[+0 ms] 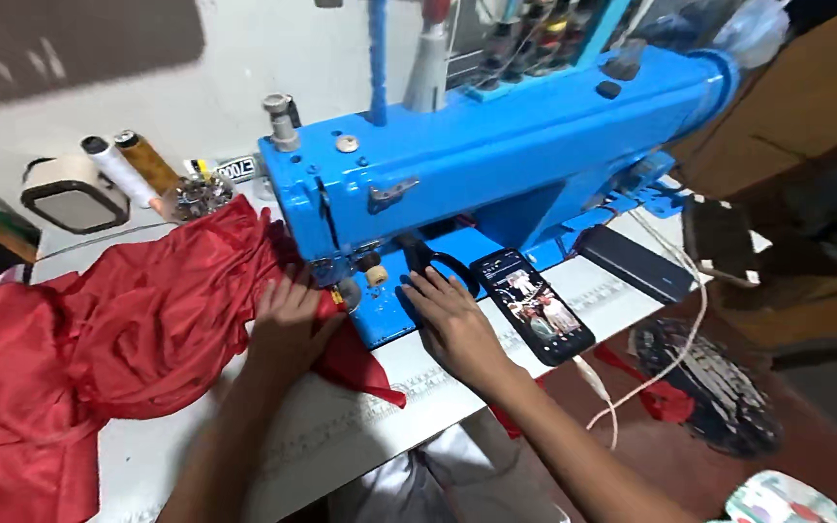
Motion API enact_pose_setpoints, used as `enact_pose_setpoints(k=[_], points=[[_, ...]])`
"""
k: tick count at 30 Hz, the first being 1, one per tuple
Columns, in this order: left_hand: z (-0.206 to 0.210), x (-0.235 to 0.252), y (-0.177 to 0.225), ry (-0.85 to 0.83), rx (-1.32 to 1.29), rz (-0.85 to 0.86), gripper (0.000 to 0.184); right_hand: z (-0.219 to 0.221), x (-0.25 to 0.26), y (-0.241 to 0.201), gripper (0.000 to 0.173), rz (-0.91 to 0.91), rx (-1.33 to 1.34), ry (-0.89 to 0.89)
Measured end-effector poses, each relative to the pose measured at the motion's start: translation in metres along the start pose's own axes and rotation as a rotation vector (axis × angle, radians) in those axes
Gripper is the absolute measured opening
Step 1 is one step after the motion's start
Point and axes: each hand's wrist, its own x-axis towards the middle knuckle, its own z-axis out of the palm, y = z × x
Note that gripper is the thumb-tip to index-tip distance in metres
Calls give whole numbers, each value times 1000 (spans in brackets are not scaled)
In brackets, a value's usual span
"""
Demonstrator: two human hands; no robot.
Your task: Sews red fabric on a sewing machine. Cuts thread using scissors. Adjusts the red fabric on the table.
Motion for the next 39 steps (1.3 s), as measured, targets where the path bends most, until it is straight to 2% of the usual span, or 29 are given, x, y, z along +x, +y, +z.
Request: enact_pose_setpoints(k=[3, 7, 10, 17, 26, 28, 30, 33, 39], points=[[-8, -5, 14, -141, -58, -57, 62, -4, -3, -6, 37, -145, 0, -46], [-32, -11, 29, -500, -96, -183, 101, -7, 1, -10, 37, -291, 21, -187], [-42, -10, 31, -626, -80, -209, 117, -9, 5, -8, 39, -345, 31, -252], [-37, -14, 32, -627, -48, -202, 124, -9, 13, -7, 44, -414, 117, -387], [-37, -13, 33, -633, -35, -204, 128, -4, 15, -12, 45, -448, 183, -399], [-40, -11, 33, -654, -49, -210, 124, -2, 15, -13, 45, -447, 187, -382], [-42, -9, 30, -644, -84, -213, 109, 1, 13, -14, 44, -443, 185, -345], [-36, -7, 25, -528, -109, -231, 93, 3, 11, -15, 44, -437, 180, -287], [-35, -3, 30, -560, -83, -260, 99, 4, 9, -15, 41, -412, 205, -249]])
